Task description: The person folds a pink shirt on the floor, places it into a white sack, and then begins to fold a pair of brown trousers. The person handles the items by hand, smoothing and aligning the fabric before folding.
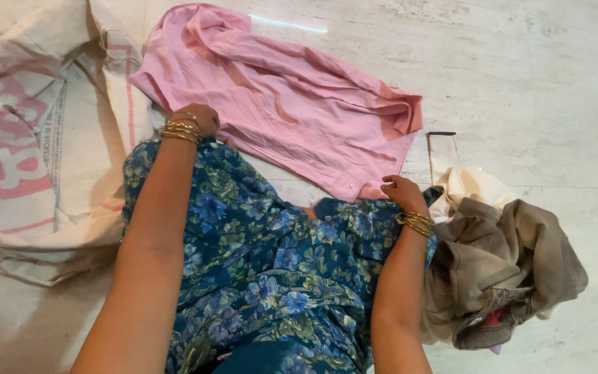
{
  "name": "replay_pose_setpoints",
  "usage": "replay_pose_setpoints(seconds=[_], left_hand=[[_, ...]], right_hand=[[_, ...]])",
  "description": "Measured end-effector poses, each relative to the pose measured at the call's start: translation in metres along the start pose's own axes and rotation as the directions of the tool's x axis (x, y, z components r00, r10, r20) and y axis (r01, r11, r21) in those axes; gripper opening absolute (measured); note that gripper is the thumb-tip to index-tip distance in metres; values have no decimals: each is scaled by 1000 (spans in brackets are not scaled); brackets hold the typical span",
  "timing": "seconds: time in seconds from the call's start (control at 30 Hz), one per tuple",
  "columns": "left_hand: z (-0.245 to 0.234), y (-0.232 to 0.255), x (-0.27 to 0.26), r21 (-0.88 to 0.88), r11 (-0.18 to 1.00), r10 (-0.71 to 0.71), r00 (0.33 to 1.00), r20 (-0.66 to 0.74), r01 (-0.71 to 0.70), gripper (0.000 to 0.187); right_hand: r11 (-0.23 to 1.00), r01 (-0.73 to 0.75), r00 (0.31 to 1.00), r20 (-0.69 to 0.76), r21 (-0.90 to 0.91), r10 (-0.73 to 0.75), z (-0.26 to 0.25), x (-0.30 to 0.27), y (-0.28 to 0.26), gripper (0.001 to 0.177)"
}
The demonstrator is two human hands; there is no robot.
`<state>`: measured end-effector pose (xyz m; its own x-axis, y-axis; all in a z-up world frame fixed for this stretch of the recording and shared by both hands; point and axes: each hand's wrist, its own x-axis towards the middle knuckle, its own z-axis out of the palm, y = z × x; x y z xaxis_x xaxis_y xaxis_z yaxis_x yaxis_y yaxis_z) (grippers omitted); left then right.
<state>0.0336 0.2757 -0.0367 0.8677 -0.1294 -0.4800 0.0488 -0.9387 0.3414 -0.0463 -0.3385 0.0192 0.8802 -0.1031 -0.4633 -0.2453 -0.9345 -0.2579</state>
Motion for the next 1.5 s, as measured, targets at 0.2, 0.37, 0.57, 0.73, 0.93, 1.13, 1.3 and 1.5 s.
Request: replay_pose_setpoints(seconds=[0.2, 0.37, 0.57, 0.73, 0.93, 1.13, 1.3, 1.5], left_hand=[[-7, 6, -4, -15, 999, -32, 999, 27, 33, 30], [-12, 11, -12, 8, 999, -39, 999, 25, 38, 31], [-14, 13, -13, -11, 998, -65, 998, 13, 65, 32], [-10, 10, -6, -7, 1000, -15, 999, 45, 15, 32], [-5, 10, -5, 31, 1000, 2, 1000, 8, -2, 38], [-6, 7, -4, 21, 1000, -18, 1000, 25, 18, 35], [-2, 6, -1, 1, 1000, 22, 1000, -3, -22, 32], [-2, 8, 3, 11, 1000, -16, 1000, 14, 15, 31]], right_hand=[[1000, 14, 1000, 3, 23, -14, -5, -9, -16, 49], [1000, 3, 1000, -8, -14, -3, -8, -14, -21, 49], [1000, 23, 1000, -2, 19, -23, -6, -11, -19, 49], [1000, 2, 1000, 17, 24, -3, -5, -8, -13, 48], [1000, 11, 1000, 15, 13, -12, -4, -8, -11, 48], [995, 25, 1000, 6, -96, -24, 0, -8, -15, 49], [993, 3, 1000, 31, -120, 1, 2, -2, -9, 50], [999, 27, 998, 60, -36, -25, 8, 5, 3, 52]])
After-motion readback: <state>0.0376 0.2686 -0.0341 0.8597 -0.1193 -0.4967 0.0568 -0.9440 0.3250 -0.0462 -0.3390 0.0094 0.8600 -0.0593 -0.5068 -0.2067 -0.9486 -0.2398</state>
